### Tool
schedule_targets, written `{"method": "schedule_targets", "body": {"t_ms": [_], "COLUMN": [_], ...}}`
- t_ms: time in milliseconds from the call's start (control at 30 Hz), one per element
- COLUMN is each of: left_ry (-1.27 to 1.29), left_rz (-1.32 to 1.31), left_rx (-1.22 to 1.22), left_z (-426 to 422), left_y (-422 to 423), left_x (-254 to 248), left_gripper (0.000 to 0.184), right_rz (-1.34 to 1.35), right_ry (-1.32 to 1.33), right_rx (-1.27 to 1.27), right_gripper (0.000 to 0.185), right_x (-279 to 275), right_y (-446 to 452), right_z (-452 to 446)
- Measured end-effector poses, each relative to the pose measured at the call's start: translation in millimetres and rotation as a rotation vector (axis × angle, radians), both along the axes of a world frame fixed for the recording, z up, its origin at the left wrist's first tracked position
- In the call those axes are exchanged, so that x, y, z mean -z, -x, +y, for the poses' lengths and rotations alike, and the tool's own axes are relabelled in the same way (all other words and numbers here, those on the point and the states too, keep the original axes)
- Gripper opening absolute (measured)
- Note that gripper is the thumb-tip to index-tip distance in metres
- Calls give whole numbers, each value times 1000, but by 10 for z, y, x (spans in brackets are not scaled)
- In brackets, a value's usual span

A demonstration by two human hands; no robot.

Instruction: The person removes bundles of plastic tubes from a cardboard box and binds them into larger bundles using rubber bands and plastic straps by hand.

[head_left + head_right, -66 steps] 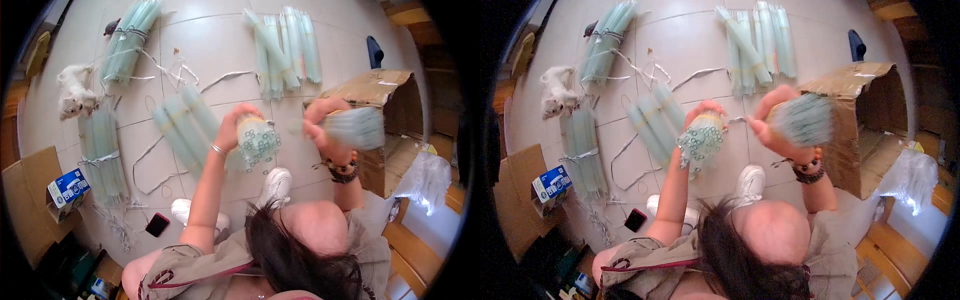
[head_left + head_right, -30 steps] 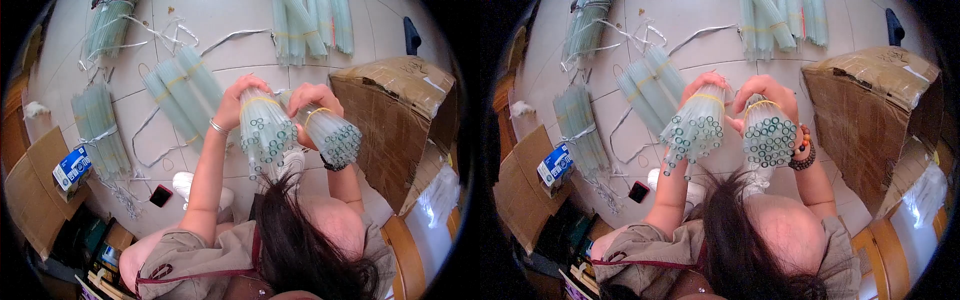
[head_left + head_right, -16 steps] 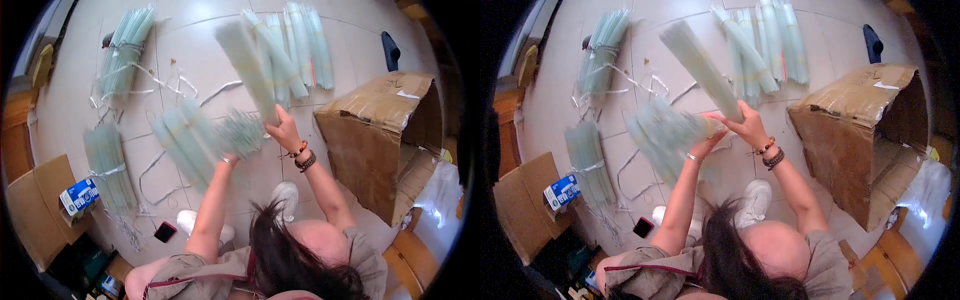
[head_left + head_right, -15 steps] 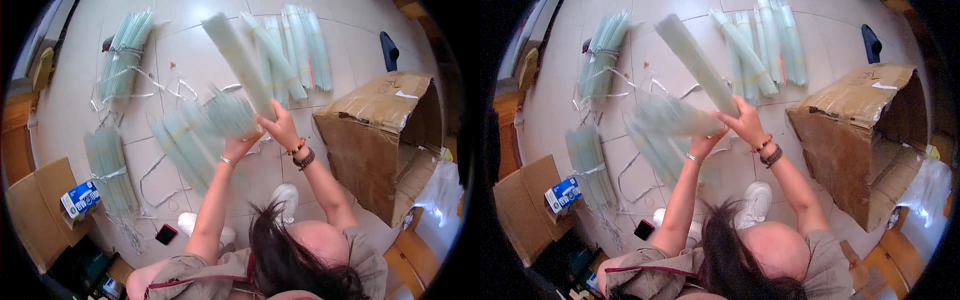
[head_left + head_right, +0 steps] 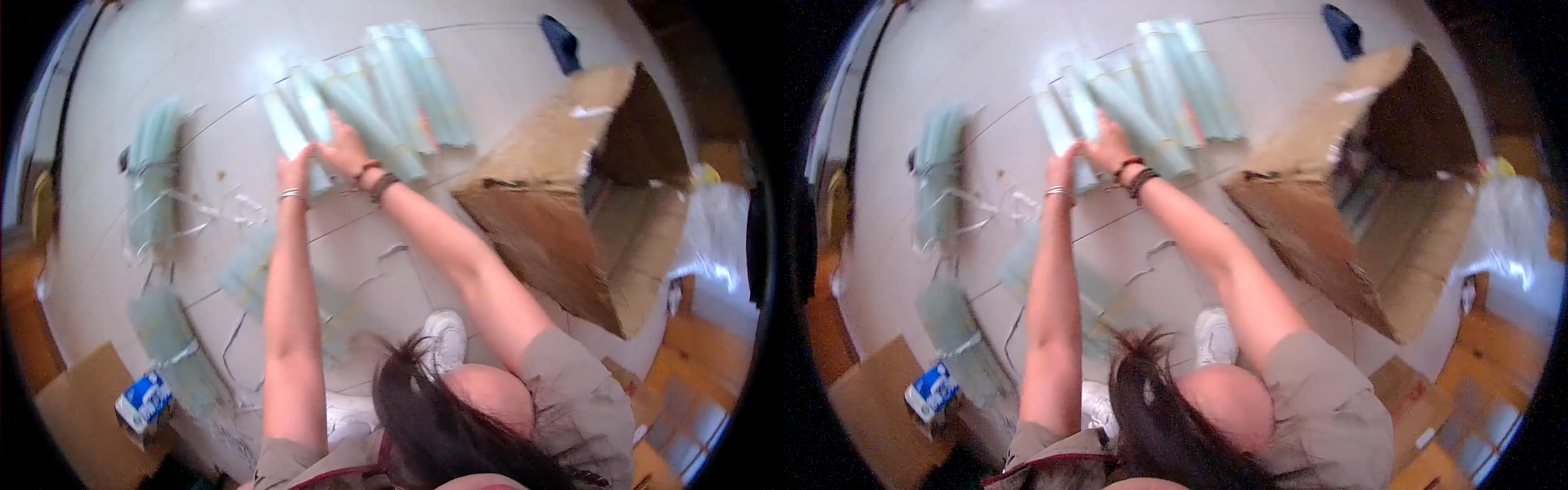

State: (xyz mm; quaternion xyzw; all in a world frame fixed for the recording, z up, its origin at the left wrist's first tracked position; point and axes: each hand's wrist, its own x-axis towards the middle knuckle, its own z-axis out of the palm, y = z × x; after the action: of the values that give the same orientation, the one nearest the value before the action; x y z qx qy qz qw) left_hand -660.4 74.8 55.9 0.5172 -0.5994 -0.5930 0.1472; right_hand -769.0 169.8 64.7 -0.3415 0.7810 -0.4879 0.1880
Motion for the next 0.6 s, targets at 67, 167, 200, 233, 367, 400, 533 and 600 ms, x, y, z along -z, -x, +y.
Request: {"method": "schedule_targets", "body": {"t_ms": [67, 167, 200, 233, 367, 400, 533, 600], "left_ry": [-154, -377, -277, -367, -67, -91, 437, 588], "left_rz": [228, 646, 594, 594, 244, 250, -66, -279], "left_rx": [-24, -47, 52, 36, 241, 265, 335, 359], "left_z": [48, -162, -308, -250, -59, -33, -298, -140], "left_y": [103, 214, 172, 142, -111, -199, -526, -619], "left_x": [-93, 191, 365, 157, -459, -587, 251, 486], "left_gripper": [47, 46, 55, 63, 56, 58, 66, 72], "right_rz": [291, 402, 170, -66, -129, 64, 632, 629], "right_ry": [155, 310, 319, 334, 246, 199, 57, -218], "right_rx": [36, 99, 49, -7, -295, -299, 137, 379], "right_gripper": [72, 64, 57, 51, 41, 43, 31, 26], "right_x": [210, -126, -567, -1057, -2529, -2889, -3708, -3940], "right_y": [79, -69, -203, -371, -683, -656, -84, 495], "right_z": [-89, 175, 429, 735, 2069, 2376, 3380, 3528]}}
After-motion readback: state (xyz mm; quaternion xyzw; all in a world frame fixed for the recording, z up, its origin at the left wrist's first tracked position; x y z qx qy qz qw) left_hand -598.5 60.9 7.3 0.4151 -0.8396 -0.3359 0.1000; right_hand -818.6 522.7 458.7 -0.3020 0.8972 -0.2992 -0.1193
